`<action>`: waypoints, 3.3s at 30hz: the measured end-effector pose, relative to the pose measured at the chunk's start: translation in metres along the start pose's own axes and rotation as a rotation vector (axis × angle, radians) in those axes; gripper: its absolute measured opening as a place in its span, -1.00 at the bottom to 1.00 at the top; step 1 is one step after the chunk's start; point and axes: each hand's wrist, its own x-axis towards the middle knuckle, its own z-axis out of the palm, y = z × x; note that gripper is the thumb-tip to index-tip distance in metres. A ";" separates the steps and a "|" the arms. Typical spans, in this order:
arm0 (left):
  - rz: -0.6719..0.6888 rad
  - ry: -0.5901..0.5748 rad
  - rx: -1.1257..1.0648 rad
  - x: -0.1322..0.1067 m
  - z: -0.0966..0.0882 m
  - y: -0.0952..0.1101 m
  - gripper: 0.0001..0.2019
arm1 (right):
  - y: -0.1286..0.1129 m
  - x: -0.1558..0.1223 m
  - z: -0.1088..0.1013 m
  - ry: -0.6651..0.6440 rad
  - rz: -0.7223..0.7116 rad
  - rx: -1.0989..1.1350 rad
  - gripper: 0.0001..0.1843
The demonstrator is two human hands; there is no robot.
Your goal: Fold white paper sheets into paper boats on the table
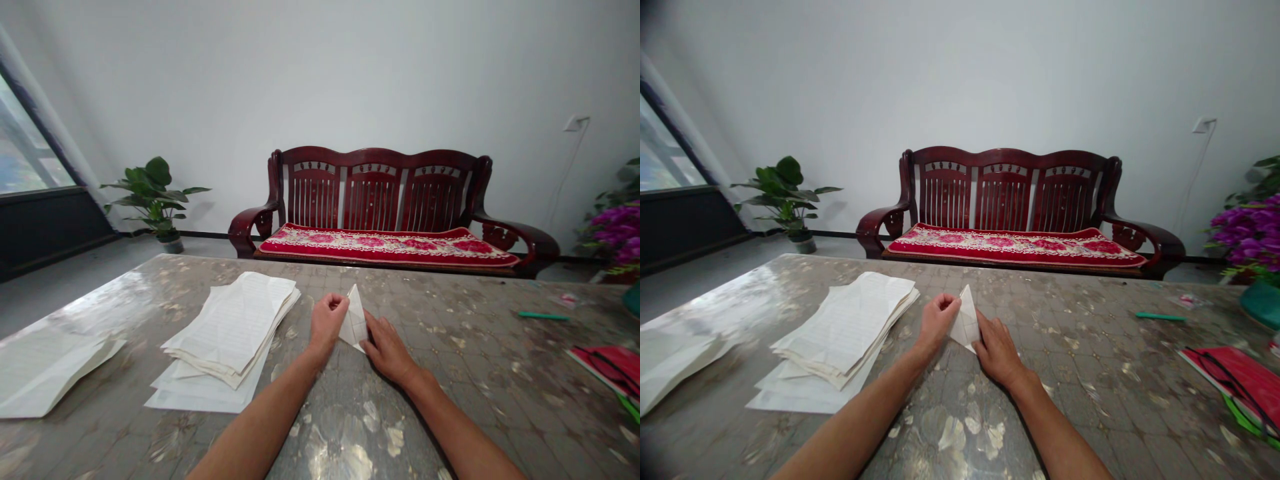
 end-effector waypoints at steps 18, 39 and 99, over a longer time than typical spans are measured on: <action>0.047 -0.147 -0.274 0.003 -0.001 -0.003 -0.72 | -0.003 -0.001 -0.003 -0.023 -0.027 0.023 -0.23; 0.191 -0.276 0.021 0.024 -0.026 0.003 -0.76 | 0.004 0.002 -0.012 0.045 -0.025 -0.044 -0.54; 0.705 -0.407 1.215 -0.034 -0.008 -0.056 -0.48 | -0.027 0.023 -0.008 -0.116 0.162 -0.621 -0.59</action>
